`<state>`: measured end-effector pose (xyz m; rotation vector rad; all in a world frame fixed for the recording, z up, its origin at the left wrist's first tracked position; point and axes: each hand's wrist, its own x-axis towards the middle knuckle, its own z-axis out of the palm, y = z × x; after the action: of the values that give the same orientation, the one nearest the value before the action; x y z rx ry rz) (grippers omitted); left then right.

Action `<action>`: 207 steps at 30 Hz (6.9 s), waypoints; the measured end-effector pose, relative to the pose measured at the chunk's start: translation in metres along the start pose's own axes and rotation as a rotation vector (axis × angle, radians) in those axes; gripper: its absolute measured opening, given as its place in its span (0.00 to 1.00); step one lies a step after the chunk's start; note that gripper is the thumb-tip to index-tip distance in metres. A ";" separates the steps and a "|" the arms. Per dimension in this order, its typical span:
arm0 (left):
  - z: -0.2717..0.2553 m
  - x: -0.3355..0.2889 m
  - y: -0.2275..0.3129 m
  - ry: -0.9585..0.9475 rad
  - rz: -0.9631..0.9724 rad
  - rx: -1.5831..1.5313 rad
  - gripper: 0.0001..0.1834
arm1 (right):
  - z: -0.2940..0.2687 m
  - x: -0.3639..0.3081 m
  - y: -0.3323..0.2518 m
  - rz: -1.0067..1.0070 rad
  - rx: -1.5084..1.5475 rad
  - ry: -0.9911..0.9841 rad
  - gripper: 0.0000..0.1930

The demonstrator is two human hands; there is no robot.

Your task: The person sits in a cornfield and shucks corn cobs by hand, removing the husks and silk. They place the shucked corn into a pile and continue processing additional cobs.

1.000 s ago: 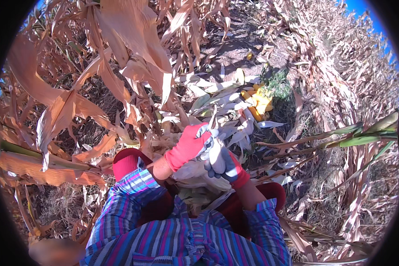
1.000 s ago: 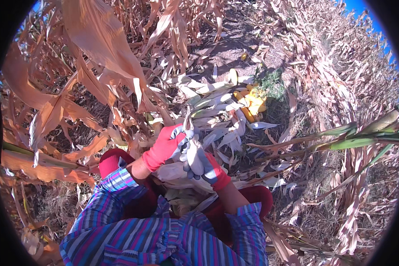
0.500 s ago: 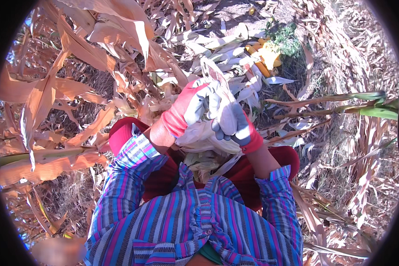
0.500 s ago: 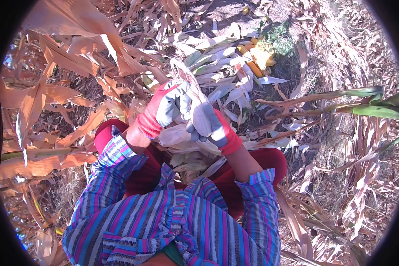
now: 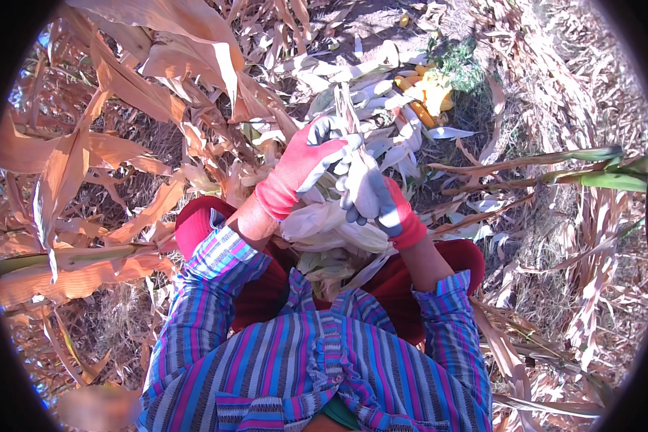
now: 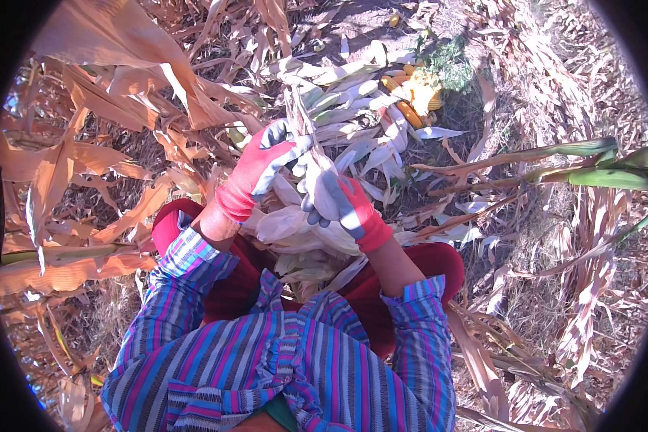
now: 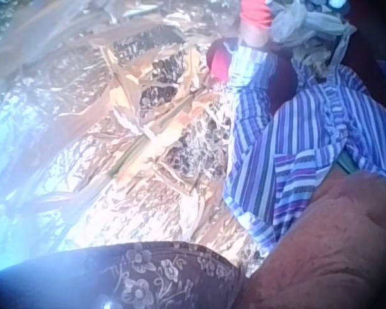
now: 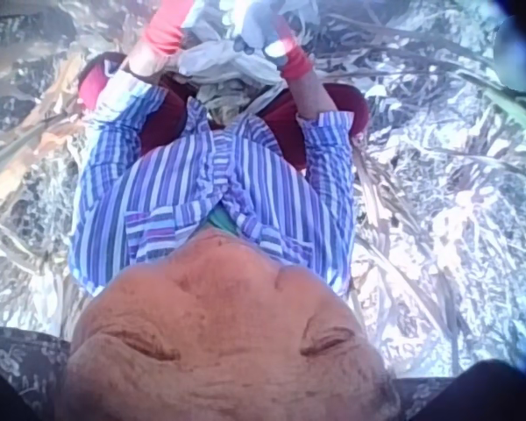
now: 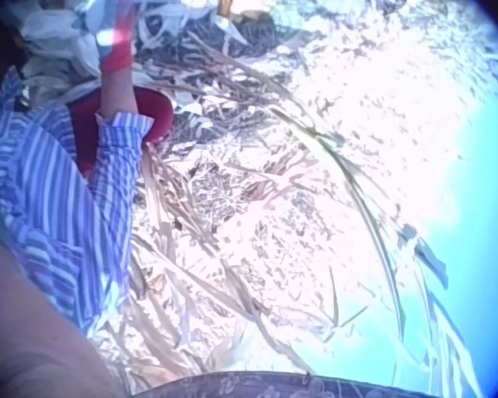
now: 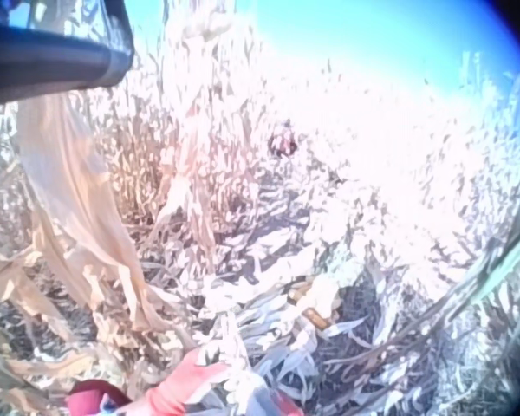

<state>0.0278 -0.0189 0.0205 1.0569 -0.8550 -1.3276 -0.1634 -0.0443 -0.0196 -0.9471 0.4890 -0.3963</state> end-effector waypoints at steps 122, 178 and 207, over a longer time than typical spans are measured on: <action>0.033 0.012 -0.100 -0.347 0.181 0.566 0.33 | 0.016 -0.016 -0.038 -0.365 0.883 -0.219 0.21; -0.016 -0.005 0.032 -0.338 -0.048 -0.826 0.16 | 0.092 0.049 0.090 -0.054 1.025 -0.089 0.26; 0.006 0.003 -0.020 -0.709 -0.166 1.401 0.36 | -0.402 0.133 0.156 0.364 -1.040 1.383 0.32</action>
<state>0.0155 -0.0213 0.0037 1.7064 -2.4657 -1.1487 -0.2610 -0.3005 -0.3778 -1.4306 2.2495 -0.4172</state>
